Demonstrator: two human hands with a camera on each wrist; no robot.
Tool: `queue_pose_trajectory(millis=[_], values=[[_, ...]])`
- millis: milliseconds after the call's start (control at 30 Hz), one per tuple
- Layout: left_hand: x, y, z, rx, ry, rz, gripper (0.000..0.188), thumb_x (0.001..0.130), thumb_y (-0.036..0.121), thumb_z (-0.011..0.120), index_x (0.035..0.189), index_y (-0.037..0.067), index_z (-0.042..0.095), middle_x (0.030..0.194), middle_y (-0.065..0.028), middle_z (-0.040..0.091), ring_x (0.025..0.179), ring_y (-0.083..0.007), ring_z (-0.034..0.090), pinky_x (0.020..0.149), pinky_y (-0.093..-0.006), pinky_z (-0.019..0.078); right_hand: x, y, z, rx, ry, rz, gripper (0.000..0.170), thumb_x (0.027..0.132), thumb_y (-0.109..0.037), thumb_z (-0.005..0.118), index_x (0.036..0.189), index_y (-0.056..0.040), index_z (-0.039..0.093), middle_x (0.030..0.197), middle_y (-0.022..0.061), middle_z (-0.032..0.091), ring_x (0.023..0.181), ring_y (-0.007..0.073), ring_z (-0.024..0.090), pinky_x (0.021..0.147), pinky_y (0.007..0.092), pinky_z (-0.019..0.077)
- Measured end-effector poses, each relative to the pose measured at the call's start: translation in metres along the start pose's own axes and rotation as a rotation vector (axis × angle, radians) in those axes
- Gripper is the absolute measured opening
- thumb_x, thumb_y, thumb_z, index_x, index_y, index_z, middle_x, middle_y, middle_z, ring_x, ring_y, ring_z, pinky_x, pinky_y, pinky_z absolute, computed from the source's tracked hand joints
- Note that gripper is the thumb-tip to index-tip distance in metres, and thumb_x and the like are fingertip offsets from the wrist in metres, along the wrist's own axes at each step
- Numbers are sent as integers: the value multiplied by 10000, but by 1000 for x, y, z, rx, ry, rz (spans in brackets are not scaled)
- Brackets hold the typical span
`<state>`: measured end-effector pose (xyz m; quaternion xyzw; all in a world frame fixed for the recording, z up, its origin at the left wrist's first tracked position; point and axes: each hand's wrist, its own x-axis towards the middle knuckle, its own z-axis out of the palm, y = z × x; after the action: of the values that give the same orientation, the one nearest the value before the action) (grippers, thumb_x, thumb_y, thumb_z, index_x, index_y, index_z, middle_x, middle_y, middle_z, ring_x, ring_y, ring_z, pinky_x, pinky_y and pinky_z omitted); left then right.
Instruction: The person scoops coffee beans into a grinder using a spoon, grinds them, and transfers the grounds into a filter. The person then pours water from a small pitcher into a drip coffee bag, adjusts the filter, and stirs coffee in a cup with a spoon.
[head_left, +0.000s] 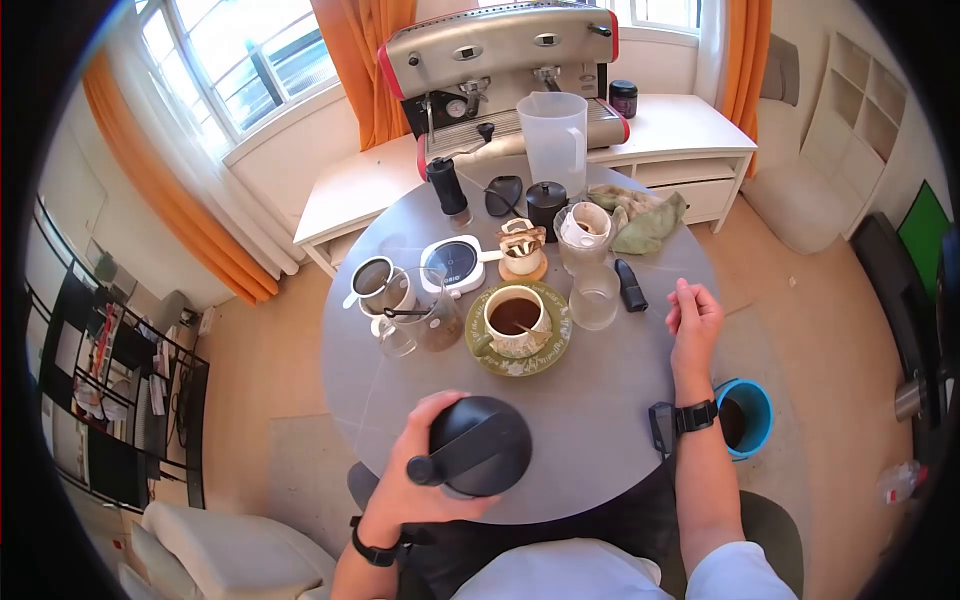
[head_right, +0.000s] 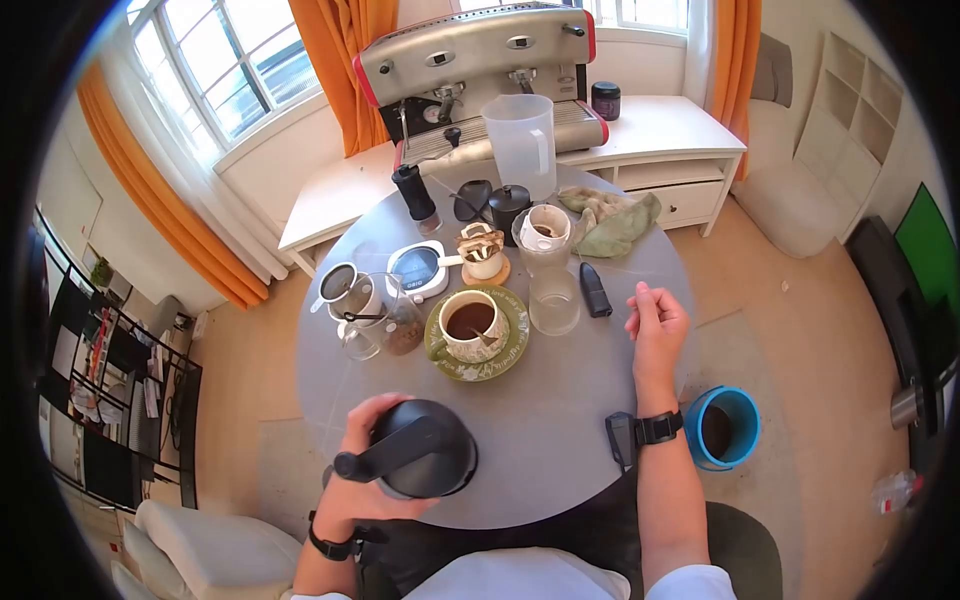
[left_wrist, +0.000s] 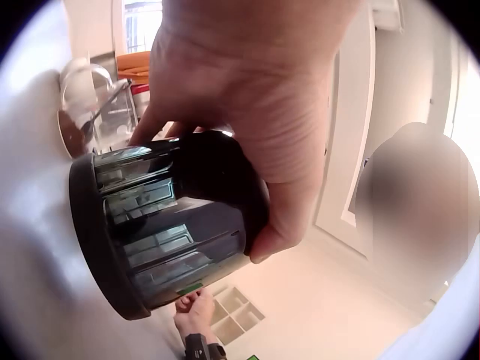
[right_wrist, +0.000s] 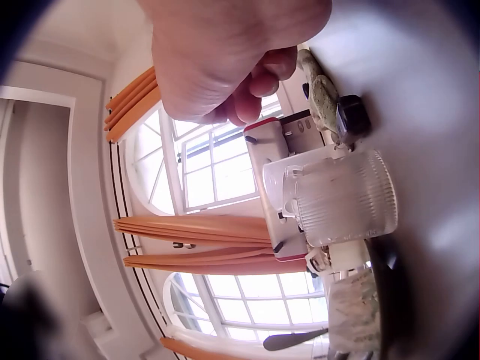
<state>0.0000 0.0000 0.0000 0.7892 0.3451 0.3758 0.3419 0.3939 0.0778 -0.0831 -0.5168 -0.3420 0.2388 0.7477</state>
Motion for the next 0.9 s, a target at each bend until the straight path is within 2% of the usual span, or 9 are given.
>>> queue_pose_trajectory(millis=[133, 200, 267, 333, 433, 500, 600, 733, 900], values=[[19, -10, 37, -73, -7, -112, 1166, 565, 246, 991, 1529, 76, 358, 1393, -160, 562, 1297, -315, 584, 1122, -438, 459, -5, -12, -12, 104, -59, 95, 231, 1019, -189, 702, 831, -56, 692, 664, -10, 629, 535, 48, 525, 489, 210, 372], [25, -10, 43, -70, -29, -172, 1217, 564, 237, 1007, 1547, 68, 310, 1445, -167, 524, 1365, -305, 532, 1166, -459, 424, -27, -48, -13, 17, -471, 112, 158, 972, -151, 729, 1069, -27, 724, 904, 63, 740, 756, 107, 668, 652, 241, 508], [23, -14, 51, -89, 5, -118, 1210, 592, 226, 1001, 1572, 81, 306, 1454, -174, 529, 1347, -311, 561, 1146, -443, 449, -57, -85, -7, -9, -769, 118, 469, 896, -102, 773, 1337, -15, 640, 1256, 132, 717, 1129, 209, 690, 937, 338, 554], [22, -21, 56, -111, 31, -53, 1203, 620, 215, 996, 1597, 95, 303, 1463, -181, 533, 1329, -317, 590, 1126, -427, 475, -87, -106, 5, -95, -943, 99, 664, 845, -92, 821, 1451, -24, 559, 1439, 154, 626, 1350, 254, 593, 1099, 398, 491], [14, -28, 66, -383, 38, -57, 1308, 637, 180, 1013, 1653, 104, 193, 1502, -201, 502, 1370, -315, 564, 1156, -423, 459, -116, -113, 36, -260, -1005, -15, 739, 825, -102, 856, 1484, -30, 528, 1486, 165, 587, 1381, 274, 570, 1123, 406, 472], [5, -28, 73, -362, 95, -129, 1389, 630, 176, 1028, 1675, 103, 116, 1513, -208, 493, 1386, -314, 554, 1160, -421, 463, -129, -102, 56, -240, -933, -34, 688, 827, -110, 865, 1443, -27, 570, 1452, 170, 614, 1339, 287, 602, 1110, 403, 482], [-8, -19, 88, -275, 141, -317, 1355, 609, 225, 1044, 1648, 77, 187, 1516, -204, 494, 1380, -318, 556, 1146, -426, 476, -141, -88, 84, -177, -795, 22, 520, 840, -120, 870, 1308, -11, 671, 1365, 185, 679, 1276, 311, 656, 1091, 403, 497], [-2, -22, 94, -245, 232, -333, 1264, 586, 270, 1047, 1589, 41, 311, 1483, -195, 530, 1365, -334, 564, 1122, -437, 490, -143, -86, 100, -186, -643, 6, 205, 889, -126, 841, 1030, 14, 786, 1187, 201, 773, 1257, 340, 690, 1072, 423, 517], [2, -28, 81, -59, 134, -199, 1168, 542, 367, 1053, 1491, 18, 466, 1365, -190, 619, 1269, -328, 639, 1072, -442, 522, -144, -82, 87, -174, -658, -32, 144, 912, -96, 813, 990, 23, 787, 1112, 193, 795, 1252, 411, 684, 1057, 472, 534]])
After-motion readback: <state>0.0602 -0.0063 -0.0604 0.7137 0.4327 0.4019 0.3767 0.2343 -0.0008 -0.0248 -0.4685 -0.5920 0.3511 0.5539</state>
